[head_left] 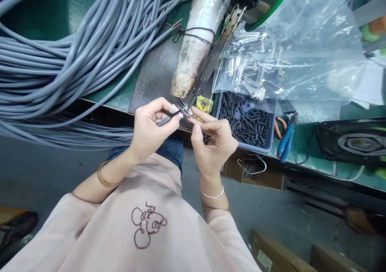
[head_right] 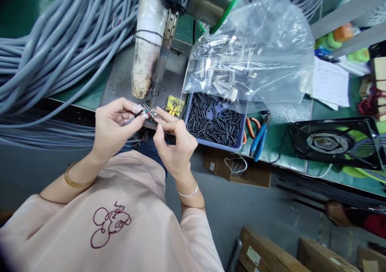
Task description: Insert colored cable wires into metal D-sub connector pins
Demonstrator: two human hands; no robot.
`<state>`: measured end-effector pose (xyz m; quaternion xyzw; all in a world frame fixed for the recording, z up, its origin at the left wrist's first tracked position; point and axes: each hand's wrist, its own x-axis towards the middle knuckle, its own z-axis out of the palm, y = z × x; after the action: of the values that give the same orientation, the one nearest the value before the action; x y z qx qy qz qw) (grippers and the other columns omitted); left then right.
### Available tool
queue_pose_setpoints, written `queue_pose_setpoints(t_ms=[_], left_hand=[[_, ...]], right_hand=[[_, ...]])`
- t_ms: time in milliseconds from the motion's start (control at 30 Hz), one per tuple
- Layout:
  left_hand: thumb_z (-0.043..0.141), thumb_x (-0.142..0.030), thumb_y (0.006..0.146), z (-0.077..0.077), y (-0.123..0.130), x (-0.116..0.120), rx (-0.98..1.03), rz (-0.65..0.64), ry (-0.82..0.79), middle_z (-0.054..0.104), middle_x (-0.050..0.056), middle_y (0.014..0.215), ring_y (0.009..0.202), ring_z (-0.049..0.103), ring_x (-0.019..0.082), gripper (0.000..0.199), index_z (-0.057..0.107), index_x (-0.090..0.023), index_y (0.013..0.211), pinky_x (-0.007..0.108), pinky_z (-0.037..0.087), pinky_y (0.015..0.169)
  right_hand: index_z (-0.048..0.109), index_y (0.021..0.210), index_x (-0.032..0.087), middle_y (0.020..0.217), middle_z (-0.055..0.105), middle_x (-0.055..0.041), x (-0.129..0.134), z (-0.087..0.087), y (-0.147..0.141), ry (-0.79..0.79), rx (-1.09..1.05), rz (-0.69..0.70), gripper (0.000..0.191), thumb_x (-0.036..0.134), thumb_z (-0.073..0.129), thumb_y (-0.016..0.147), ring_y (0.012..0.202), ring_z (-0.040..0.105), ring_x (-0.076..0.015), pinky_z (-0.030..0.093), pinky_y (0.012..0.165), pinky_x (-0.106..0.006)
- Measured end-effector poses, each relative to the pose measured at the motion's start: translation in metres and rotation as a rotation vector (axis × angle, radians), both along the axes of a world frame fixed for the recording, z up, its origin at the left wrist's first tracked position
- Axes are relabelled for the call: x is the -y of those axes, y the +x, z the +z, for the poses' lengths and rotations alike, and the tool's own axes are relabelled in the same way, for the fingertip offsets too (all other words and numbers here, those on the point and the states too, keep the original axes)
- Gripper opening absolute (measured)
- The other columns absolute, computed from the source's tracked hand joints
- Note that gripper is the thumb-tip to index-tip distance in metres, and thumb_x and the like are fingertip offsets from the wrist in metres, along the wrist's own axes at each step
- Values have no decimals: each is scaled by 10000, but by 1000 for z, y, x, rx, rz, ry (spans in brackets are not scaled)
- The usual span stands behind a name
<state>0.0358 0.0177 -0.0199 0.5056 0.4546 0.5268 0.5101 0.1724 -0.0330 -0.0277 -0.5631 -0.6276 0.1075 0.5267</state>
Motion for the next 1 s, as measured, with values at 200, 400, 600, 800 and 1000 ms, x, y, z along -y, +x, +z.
queue_pose_setpoints(t_ms=[200, 400, 600, 800, 1000], left_hand=[[718, -137, 683, 8, 1, -3, -11, 16, 3, 623, -35, 615, 469, 453, 23, 103, 622, -163, 657, 146, 333, 429], [748, -162, 703, 15, 0, -2, -27, 6, -63, 590, -35, 611, 491, 480, 41, 126, 627, -174, 671, 170, 365, 442], [747, -165, 699, 13, -2, -2, -10, -36, -128, 573, -34, 613, 508, 487, 51, 141, 608, -180, 676, 176, 392, 457], [754, -166, 687, 11, -2, -1, -11, -34, -156, 557, -37, 605, 508, 473, 50, 162, 593, -180, 671, 175, 387, 459], [754, -165, 687, 10, -2, -1, 0, -46, -140, 553, -42, 607, 506, 458, 45, 165, 589, -177, 679, 175, 371, 465]], right_hand=[[542, 866, 231, 1139, 805, -72, -3, 3, 0, -1, -9, 7, 127, 186, 627, 948, 1013, 800, -215, 702, 787, -305], [564, 863, 239, 1148, 802, -62, -4, 7, 0, 23, 16, 6, 136, 156, 645, 934, 1004, 802, -212, 709, 807, -330], [542, 850, 248, 1161, 800, -57, 0, 8, 1, 43, 75, 39, 159, 142, 632, 928, 1016, 799, -214, 708, 807, -333], [557, 846, 245, 1145, 808, -58, 1, 5, 2, 49, 117, 25, 156, 133, 635, 921, 946, 811, -205, 700, 750, -304], [581, 871, 242, 1107, 817, -52, -1, 4, 2, 28, 90, 3, 129, 144, 646, 924, 910, 813, -185, 684, 742, -276]])
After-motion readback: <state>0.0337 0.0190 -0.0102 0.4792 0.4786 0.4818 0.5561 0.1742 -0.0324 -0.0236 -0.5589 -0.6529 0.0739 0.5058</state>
